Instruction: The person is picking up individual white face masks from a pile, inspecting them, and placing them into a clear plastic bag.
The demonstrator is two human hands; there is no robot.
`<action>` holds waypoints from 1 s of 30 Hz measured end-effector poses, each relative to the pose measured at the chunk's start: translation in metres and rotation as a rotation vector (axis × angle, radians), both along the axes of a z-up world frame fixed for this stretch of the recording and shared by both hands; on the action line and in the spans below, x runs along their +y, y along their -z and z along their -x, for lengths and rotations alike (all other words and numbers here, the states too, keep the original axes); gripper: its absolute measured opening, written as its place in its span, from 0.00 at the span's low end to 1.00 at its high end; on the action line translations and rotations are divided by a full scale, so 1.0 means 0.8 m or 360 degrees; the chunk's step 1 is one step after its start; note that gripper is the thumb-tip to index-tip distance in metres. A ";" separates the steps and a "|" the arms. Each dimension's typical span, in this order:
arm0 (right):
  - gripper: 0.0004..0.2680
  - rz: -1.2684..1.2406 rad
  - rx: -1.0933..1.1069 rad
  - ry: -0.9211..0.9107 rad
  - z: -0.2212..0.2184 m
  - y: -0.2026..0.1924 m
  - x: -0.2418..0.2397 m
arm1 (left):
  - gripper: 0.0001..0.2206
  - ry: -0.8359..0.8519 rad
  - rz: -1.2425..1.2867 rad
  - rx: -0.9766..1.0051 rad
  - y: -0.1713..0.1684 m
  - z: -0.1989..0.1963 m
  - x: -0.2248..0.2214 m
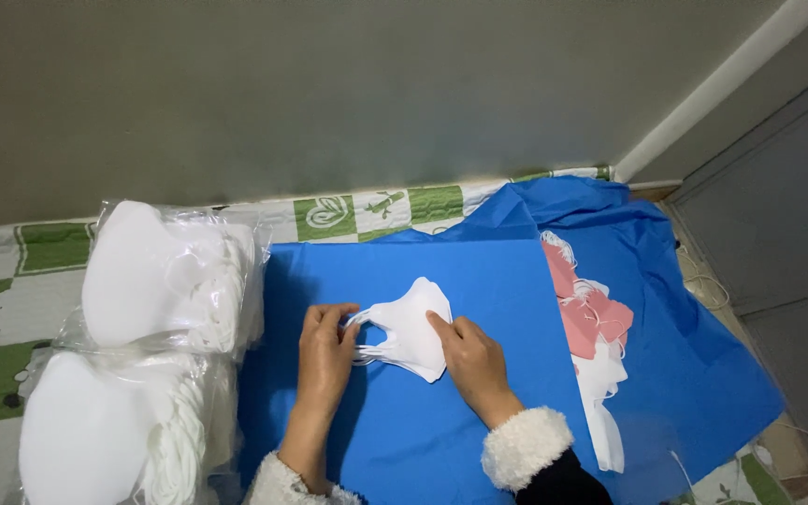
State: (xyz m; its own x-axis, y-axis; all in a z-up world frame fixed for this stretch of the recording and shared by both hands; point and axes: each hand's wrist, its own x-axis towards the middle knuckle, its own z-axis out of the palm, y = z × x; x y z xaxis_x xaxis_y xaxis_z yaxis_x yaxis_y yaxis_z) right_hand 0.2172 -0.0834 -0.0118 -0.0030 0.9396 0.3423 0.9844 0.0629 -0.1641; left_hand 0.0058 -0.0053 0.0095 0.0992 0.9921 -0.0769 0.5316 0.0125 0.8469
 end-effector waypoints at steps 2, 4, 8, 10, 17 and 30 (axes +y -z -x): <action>0.12 -0.0020 -0.0024 0.0003 -0.001 0.002 -0.002 | 0.12 0.0011 0.0007 0.0005 0.004 0.000 0.000; 0.12 -0.0020 -0.0049 0.0019 -0.001 0.001 -0.002 | 0.11 0.0018 0.0014 0.0037 0.006 0.001 0.002; 0.13 -0.0062 -0.0083 0.0006 0.001 0.003 -0.004 | 0.11 0.0033 0.0005 0.0051 0.007 0.002 0.002; 0.13 -0.0059 -0.0073 -0.0011 0.000 0.002 -0.002 | 0.11 0.0031 -0.0032 0.0015 0.010 0.002 0.002; 0.15 -0.0302 -0.0151 -0.0060 0.018 -0.023 -0.003 | 0.15 0.0114 -0.0309 0.0142 0.031 0.002 0.004; 0.16 -0.0037 0.0185 -0.0454 0.043 -0.015 -0.020 | 0.08 0.0234 -0.0411 0.0201 0.041 -0.005 0.002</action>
State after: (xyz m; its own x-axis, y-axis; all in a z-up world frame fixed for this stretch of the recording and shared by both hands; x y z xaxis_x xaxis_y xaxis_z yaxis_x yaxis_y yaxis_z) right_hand 0.1831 -0.0994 0.0005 -0.2249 0.8985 0.3771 0.9012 0.3390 -0.2700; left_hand 0.0097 -0.0035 -0.0234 0.2485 0.9562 0.1548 0.6127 -0.2789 0.7395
